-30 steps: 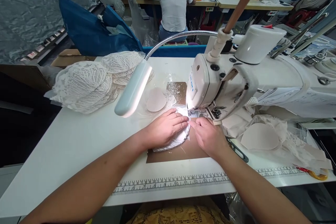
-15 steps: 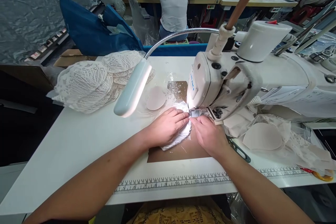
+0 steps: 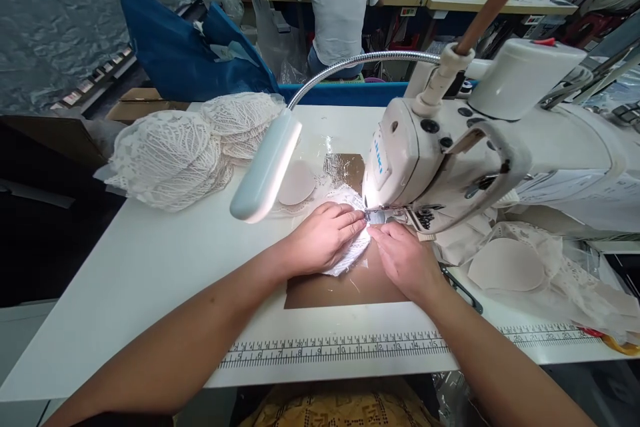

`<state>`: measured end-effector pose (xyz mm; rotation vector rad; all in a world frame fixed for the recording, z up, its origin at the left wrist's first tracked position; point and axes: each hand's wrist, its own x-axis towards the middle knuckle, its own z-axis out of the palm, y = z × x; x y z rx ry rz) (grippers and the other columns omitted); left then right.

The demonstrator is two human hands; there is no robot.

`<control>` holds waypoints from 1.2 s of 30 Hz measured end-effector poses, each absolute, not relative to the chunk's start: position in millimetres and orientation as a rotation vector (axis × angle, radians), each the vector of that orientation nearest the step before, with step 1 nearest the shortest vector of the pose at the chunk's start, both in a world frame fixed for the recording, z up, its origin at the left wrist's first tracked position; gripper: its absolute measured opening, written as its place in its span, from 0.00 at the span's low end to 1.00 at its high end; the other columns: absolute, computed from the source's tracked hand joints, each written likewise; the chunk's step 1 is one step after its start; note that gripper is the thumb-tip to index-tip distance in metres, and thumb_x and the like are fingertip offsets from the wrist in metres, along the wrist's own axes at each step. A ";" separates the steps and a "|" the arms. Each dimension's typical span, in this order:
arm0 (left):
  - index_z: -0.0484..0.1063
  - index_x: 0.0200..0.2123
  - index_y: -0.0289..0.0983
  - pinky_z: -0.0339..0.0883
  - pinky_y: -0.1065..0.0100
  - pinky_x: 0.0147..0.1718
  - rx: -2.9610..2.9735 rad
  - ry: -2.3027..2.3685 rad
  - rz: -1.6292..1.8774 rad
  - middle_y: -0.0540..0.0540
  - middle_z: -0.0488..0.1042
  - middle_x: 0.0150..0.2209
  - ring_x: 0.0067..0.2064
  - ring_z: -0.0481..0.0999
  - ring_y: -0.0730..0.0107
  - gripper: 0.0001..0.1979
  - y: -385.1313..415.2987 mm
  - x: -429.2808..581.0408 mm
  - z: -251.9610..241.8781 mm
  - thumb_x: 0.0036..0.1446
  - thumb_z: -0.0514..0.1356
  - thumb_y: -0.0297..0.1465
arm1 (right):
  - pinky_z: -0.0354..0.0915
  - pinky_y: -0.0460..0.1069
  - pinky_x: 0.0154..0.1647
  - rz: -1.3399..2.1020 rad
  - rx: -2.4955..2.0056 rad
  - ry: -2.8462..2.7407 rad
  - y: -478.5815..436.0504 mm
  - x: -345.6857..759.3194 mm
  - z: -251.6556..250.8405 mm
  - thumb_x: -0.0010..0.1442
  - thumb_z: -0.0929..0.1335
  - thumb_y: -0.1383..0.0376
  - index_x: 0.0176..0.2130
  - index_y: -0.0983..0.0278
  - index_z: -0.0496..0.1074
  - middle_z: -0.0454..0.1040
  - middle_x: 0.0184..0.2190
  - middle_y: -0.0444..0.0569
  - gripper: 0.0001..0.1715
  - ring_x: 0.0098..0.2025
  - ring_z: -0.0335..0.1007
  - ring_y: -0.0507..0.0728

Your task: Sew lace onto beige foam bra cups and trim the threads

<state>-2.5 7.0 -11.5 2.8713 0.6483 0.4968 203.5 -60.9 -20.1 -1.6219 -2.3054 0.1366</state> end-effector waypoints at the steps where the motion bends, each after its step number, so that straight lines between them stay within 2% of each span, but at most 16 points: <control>1: 0.69 0.55 0.31 0.65 0.52 0.51 2.870 0.661 0.504 0.36 0.72 0.55 0.54 0.69 0.52 0.18 7.2 -2.7 -11.6 0.65 0.51 0.30 | 0.61 0.47 0.34 0.152 -1.623 -2.310 -60.3 203.3 -19.6 0.62 0.59 0.72 0.51 0.63 0.75 0.77 0.35 0.51 0.23 0.38 0.70 0.56; 4: 0.69 0.55 0.30 0.65 0.51 0.53 2.885 0.692 0.525 0.36 0.72 0.54 0.54 0.69 0.52 0.18 8.5 -3.8 -13.3 0.65 0.51 0.31 | 0.63 0.49 0.38 0.169 -1.615 -2.322 -57.7 202.6 -19.1 0.63 0.59 0.72 0.52 0.63 0.75 0.76 0.35 0.52 0.24 0.38 0.69 0.57; 8: 0.69 0.56 0.31 0.65 0.51 0.53 2.912 0.742 0.534 0.37 0.72 0.54 0.54 0.69 0.52 0.19 10.3 -4.9 -16.5 0.66 0.51 0.31 | 0.62 0.49 0.40 0.159 -1.622 -2.350 -54.8 201.8 -18.5 0.63 0.58 0.73 0.54 0.63 0.73 0.75 0.33 0.52 0.25 0.37 0.67 0.57; 14: 0.68 0.56 0.32 0.62 0.48 0.53 2.904 0.747 0.464 0.35 0.69 0.57 0.56 0.66 0.49 0.19 8.2 -7.1 -11.4 0.65 0.51 0.32 | 0.57 0.47 0.32 0.085 -1.536 -2.378 -58.8 204.4 -15.9 0.61 0.60 0.73 0.52 0.61 0.74 0.73 0.33 0.49 0.24 0.36 0.64 0.56; 17: 0.68 0.55 0.34 0.62 0.50 0.53 2.873 0.623 0.446 0.36 0.69 0.57 0.56 0.66 0.51 0.18 6.0 -9.6 -6.7 0.65 0.51 0.32 | 0.55 0.48 0.31 0.051 -1.452 -2.389 -61.9 206.5 -16.3 0.59 0.60 0.75 0.48 0.61 0.76 0.72 0.31 0.49 0.24 0.33 0.62 0.56; 22: 0.71 0.50 0.34 0.65 0.57 0.45 2.810 0.561 0.470 0.37 0.73 0.46 0.45 0.71 0.58 0.16 2.9 -11.7 -3.4 0.63 0.55 0.36 | 0.57 0.47 0.32 0.111 -1.448 -2.328 -63.4 208.5 -18.2 0.59 0.60 0.75 0.46 0.62 0.76 0.73 0.33 0.49 0.22 0.34 0.64 0.55; 24: 0.73 0.43 0.34 0.64 0.60 0.40 2.816 0.636 0.449 0.40 0.73 0.39 0.40 0.70 0.60 0.13 2.0 -11.4 -4.0 0.63 0.55 0.36 | 0.58 0.47 0.32 0.137 -1.496 -2.292 -63.5 208.8 -18.1 0.59 0.61 0.74 0.45 0.63 0.76 0.74 0.34 0.49 0.20 0.34 0.66 0.55; 27: 0.72 0.32 0.34 0.61 0.63 0.35 2.797 0.762 0.432 0.43 0.71 0.31 0.35 0.67 0.64 0.14 1.3 -10.5 -5.7 0.66 0.51 0.32 | 0.59 0.46 0.31 0.175 -1.546 -2.271 -63.8 208.9 -17.6 0.59 0.61 0.74 0.44 0.62 0.77 0.74 0.34 0.50 0.20 0.34 0.67 0.55; 36: 0.69 0.31 0.34 0.62 0.65 0.37 2.578 0.765 0.454 0.45 0.71 0.30 0.33 0.66 0.67 0.13 4.7 -11.6 -0.6 0.66 0.49 0.31 | 0.57 0.47 0.31 0.143 -1.493 -2.317 -63.6 209.3 -20.9 0.60 0.60 0.74 0.48 0.63 0.75 0.73 0.34 0.50 0.22 0.34 0.64 0.55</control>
